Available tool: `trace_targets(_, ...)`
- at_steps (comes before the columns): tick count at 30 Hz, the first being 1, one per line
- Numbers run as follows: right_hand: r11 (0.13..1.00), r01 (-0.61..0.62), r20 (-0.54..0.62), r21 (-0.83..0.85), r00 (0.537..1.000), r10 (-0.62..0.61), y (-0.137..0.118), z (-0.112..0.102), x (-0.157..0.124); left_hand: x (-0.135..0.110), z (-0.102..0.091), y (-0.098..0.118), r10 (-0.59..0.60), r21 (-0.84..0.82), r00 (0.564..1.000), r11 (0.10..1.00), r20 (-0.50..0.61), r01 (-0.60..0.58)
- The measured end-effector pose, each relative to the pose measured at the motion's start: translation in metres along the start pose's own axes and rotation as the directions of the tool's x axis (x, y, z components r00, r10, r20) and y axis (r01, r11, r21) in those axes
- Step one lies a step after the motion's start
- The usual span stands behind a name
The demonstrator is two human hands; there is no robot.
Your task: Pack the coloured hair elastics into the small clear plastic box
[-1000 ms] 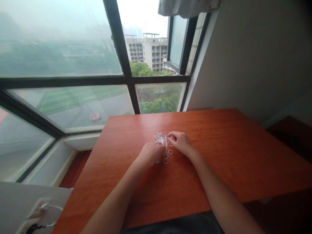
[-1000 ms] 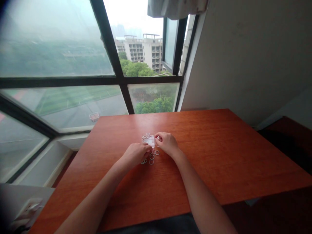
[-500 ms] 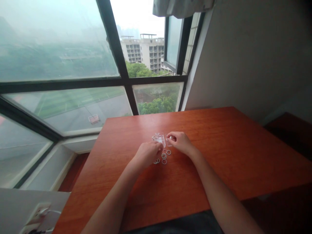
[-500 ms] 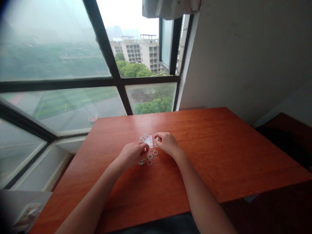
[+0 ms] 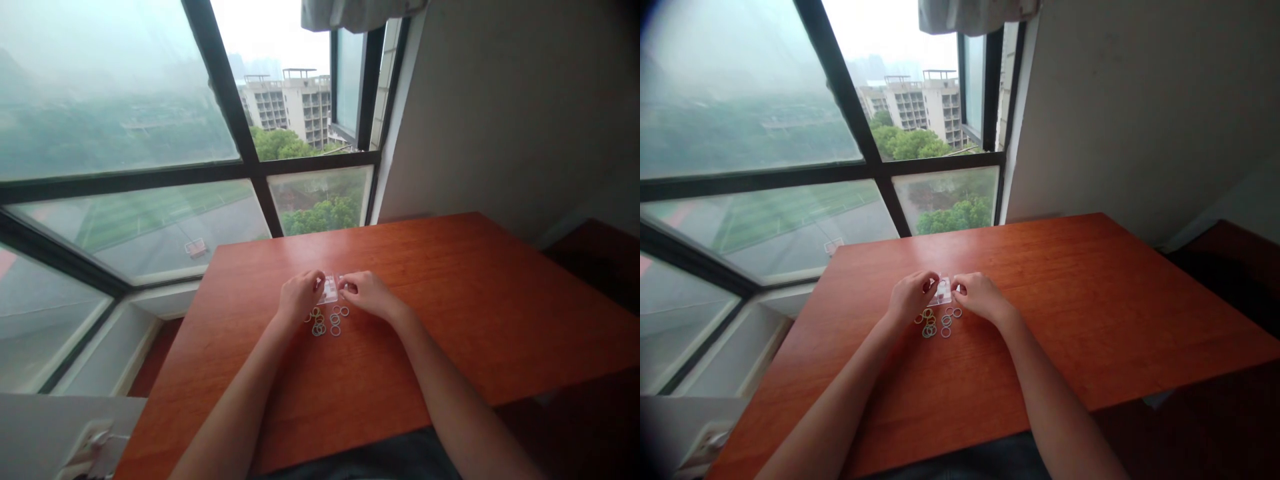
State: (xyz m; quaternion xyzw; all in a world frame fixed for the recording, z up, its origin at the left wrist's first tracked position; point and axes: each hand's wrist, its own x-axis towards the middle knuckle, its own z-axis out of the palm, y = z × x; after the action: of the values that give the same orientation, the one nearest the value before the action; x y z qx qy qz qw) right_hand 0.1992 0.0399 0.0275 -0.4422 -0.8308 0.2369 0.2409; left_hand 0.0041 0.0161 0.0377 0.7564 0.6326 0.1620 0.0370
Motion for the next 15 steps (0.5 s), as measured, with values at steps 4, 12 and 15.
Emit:
trace_targets(4, 0.999, 0.005, 0.028, -0.038, 1.0, -0.004, -0.004, -0.002, -0.002, 0.0, -0.001, -0.001, -0.005, 0.003, 1.0, 1.0, 0.016, 0.005)
trace_targets(12, 0.99, 0.125, 0.239, -0.062, 0.965, -0.107, -0.027, -0.011, -0.015, -0.01, -0.003, -0.009, 0.073, -0.058, 0.995, 0.996, 0.072, -0.069)
trace_targets(15, 0.985, 0.167, 0.325, -0.044, 0.935, -0.143, -0.037, -0.01, -0.018, -0.014, -0.004, -0.012, 0.1, -0.071, 0.992, 0.993, 0.077, -0.094)
